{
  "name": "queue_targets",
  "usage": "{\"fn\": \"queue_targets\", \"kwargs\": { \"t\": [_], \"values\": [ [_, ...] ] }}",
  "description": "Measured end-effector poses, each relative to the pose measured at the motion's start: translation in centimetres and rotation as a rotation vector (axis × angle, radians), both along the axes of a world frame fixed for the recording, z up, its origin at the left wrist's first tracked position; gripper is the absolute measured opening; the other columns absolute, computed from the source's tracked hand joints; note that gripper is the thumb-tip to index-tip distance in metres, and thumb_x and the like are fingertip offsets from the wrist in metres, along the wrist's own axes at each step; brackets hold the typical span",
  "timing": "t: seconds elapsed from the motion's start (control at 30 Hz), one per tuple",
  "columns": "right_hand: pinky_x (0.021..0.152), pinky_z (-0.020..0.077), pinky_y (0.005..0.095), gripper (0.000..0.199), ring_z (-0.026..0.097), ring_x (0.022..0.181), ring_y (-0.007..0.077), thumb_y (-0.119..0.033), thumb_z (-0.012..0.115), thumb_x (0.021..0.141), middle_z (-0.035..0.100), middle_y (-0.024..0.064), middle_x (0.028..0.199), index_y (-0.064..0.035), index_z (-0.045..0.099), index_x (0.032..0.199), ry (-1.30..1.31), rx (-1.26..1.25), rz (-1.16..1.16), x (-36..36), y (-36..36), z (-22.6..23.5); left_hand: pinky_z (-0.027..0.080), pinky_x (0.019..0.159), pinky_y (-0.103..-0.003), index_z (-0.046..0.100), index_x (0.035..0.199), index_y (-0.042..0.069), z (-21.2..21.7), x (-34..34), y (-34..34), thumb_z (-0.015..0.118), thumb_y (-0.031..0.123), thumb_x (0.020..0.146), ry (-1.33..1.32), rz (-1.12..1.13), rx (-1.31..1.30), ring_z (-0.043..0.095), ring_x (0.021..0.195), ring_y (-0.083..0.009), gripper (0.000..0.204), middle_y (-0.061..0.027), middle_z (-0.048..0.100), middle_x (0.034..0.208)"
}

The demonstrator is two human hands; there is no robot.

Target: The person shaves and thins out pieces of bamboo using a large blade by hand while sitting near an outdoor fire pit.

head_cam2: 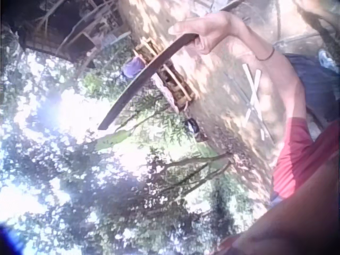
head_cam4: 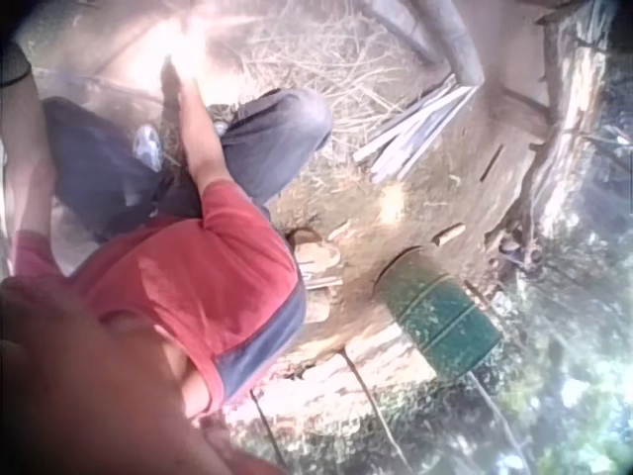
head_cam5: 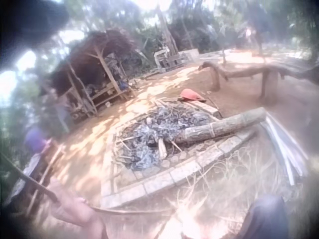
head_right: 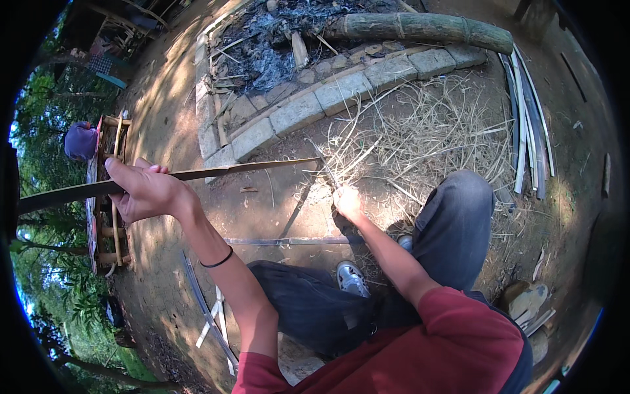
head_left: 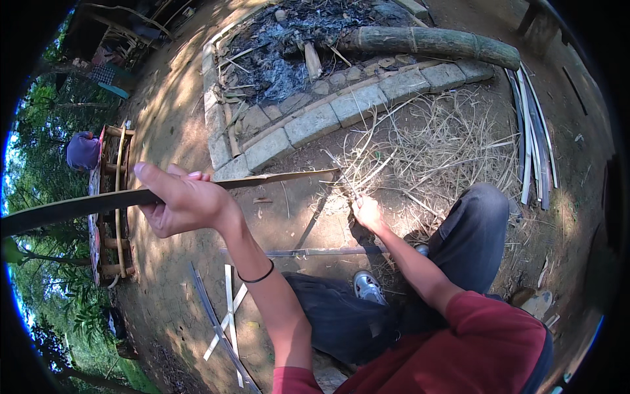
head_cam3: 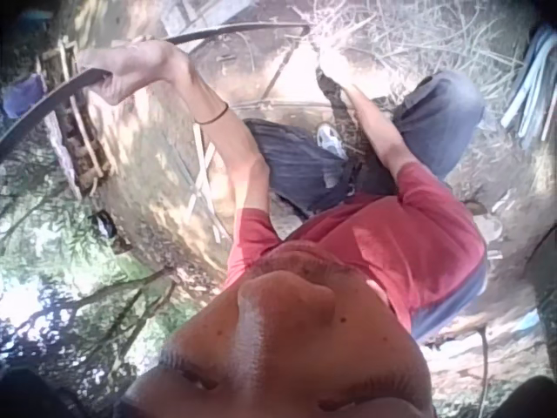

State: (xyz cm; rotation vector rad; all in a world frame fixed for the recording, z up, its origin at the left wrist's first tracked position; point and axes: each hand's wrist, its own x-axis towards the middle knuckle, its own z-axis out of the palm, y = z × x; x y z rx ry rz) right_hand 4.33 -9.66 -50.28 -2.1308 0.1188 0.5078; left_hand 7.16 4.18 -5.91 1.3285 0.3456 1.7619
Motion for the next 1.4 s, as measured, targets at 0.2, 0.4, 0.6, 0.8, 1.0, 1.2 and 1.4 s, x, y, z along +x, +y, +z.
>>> {"fn": "queue_targets", "kwargs": {
  "t": [0.2,0.4,0.6,0.8,1.0,1.2,1.4],
  "values": [
    [0.086,0.0529,0.0481,0.035,0.066,0.096,0.0423,-0.035,0.058,0.088,0.068,0.0257,0.097,-0.0015,0.064,0.096,0.024,-0.129,0.084,1.8,-1.6,-1.1,0.033,0.033,-0.021,0.047,0.060,0.005,-0.1,-0.4,1.5,0.065,0.020,0.093,-0.028,0.089,-0.059,0.039,0.034,-0.0062,0.041,0.0013,0.045,0.047],
    [0.080,0.0539,0.0462,0.035,0.065,0.091,0.0423,-0.035,0.061,0.087,0.068,0.0246,0.089,-0.0005,0.064,0.088,-0.101,-0.091,0.089,-1.2,-3.1,-2.3,0.033,0.033,-0.021,0.047,0.059,0.005,0.1,-1.4,4.6,0.063,0.015,0.091,-0.080,0.113,-0.145,0.041,0.036,-0.0063,0.037,0.0018,0.047,0.049],
    [0.047,0.0481,0.0380,0.037,0.057,0.045,0.0199,-0.034,0.058,0.091,0.060,0.0103,0.059,-0.0040,0.056,0.069,0.221,0.159,-0.035,-2.1,-2.8,1.7,0.033,0.034,-0.021,0.046,0.059,0.005,-0.5,-2.3,7.6,0.060,0.013,0.091,-0.101,0.108,-0.141,0.042,0.036,-0.0062,0.036,0.0015,0.048,0.050],
    [0.035,0.0371,0.0288,0.027,0.042,0.039,0.0095,-0.030,0.058,0.094,0.043,-0.0012,0.052,-0.0094,0.049,0.078,0.289,0.563,-0.050,1.2,-1.8,15.1,0.037,0.034,-0.023,0.046,0.067,0.003,-1.6,-3.1,12.1,0.057,0.013,0.092,-0.043,0.035,-0.226,0.046,0.037,-0.0086,0.030,-0.0012,0.048,0.051],
    [0.038,0.0340,0.0246,0.029,0.034,0.040,0.0080,-0.039,0.055,0.092,0.043,-0.0028,0.060,-0.0105,0.051,0.089,0.599,0.858,0.126,7.1,-1.9,29.1,0.044,0.042,-0.026,0.048,0.083,0.004,-3.2,-3.0,16.3,0.039,0.025,0.103,0.236,-0.622,-0.158,0.052,0.044,-0.0137,0.031,-0.0065,0.051,0.057],
    [0.036,0.0311,0.0210,0.021,0.033,0.041,0.0039,-0.026,0.051,0.089,0.042,-0.0048,0.061,-0.0071,0.055,0.098,0.788,1.051,0.384,10.9,-1.8,33.3,0.053,0.072,-0.035,0.050,0.105,0.002,-1.8,-3.7,15.6,0.047,0.028,0.103,0.221,-1.034,-0.072,0.060,0.074,-0.0185,0.025,-0.0105,0.061,0.078],
    [0.035,0.0300,0.0235,0.035,0.035,0.039,0.0061,-0.040,0.054,0.098,0.040,-0.0037,0.055,-0.0068,0.054,0.086,0.185,0.583,0.304,6.7,-1.0,33.6,0.057,0.079,-0.038,0.061,0.093,-0.001,-1.5,-1.3,12.4,0.061,0.020,0.097,-0.036,-1.109,-0.087,0.068,0.078,-0.0227,0.021,-0.0140,0.068,0.082]
  ]
}}
